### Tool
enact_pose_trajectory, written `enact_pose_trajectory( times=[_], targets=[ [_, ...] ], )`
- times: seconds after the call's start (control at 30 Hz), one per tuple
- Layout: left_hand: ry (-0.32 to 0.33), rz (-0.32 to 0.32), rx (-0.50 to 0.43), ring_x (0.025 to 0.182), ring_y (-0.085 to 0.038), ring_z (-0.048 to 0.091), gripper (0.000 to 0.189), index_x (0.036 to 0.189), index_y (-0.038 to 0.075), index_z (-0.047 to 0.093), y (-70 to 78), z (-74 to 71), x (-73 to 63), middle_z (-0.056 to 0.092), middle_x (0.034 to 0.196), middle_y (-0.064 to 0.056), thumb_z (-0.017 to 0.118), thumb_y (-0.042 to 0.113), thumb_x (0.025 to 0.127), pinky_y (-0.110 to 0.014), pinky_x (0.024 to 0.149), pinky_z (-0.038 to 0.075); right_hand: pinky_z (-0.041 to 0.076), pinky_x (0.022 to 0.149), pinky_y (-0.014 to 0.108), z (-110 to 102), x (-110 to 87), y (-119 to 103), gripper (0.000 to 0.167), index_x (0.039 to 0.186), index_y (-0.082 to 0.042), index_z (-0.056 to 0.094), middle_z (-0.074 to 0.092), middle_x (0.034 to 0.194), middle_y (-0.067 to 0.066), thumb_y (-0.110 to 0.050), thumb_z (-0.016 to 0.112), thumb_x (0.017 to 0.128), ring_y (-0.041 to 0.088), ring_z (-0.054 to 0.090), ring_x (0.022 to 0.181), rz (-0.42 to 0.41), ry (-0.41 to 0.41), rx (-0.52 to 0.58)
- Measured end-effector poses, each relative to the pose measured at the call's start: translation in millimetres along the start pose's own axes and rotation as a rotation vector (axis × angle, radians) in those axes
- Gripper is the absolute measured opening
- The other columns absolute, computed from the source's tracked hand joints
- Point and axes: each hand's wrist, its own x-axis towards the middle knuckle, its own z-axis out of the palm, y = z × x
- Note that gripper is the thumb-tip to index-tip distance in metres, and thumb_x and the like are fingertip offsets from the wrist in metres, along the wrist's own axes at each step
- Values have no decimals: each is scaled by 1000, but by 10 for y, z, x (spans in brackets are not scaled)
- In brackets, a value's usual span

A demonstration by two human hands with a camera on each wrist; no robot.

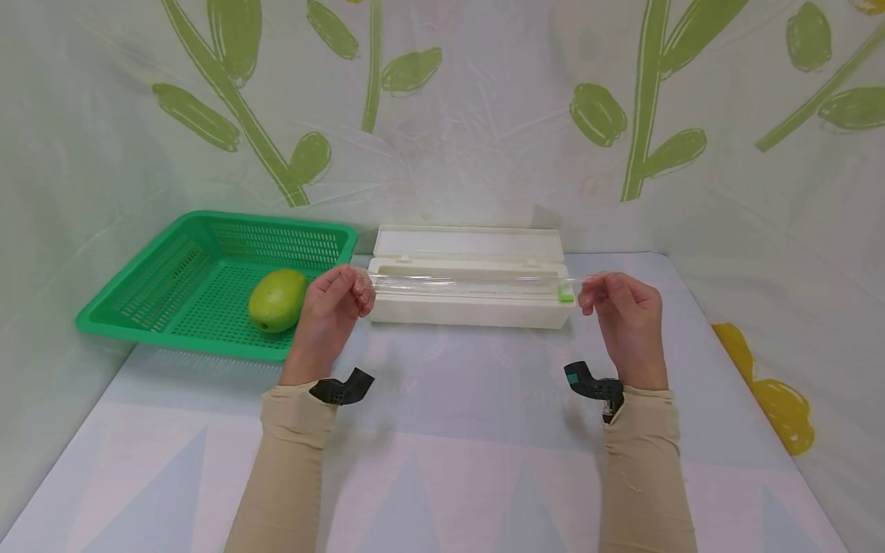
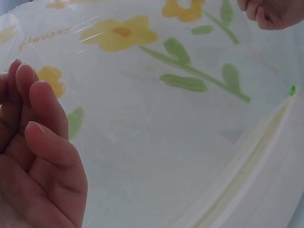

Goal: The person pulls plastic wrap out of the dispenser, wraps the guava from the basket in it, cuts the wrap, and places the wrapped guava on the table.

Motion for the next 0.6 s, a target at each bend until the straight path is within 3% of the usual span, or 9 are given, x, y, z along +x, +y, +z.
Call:
enact_pose_trajectory(
  times=[0.33, 0.6],
  targets=[
    [-38, 50, 15, 64, -18, 46, 21, 75, 8, 55, 54, 20, -10, 51, 71, -5, 51, 19, 92, -24, 52, 35, 42, 73, 32, 49, -6, -43, 27, 90, 21, 55, 59, 74, 17, -1, 39, 94, 25, 49, 69, -15, -9, 16],
    [-47, 50, 17, 65, -19, 46, 21, 75, 8, 55, 88, 29, -20, 51, 71, -5, 53, 22, 91, -24, 53, 36, 42, 73, 33, 65, -8, -62, 27, 89, 22, 55, 59, 74, 19, 0, 39, 93, 26, 49, 69, -38, -27, 59]
  ],
)
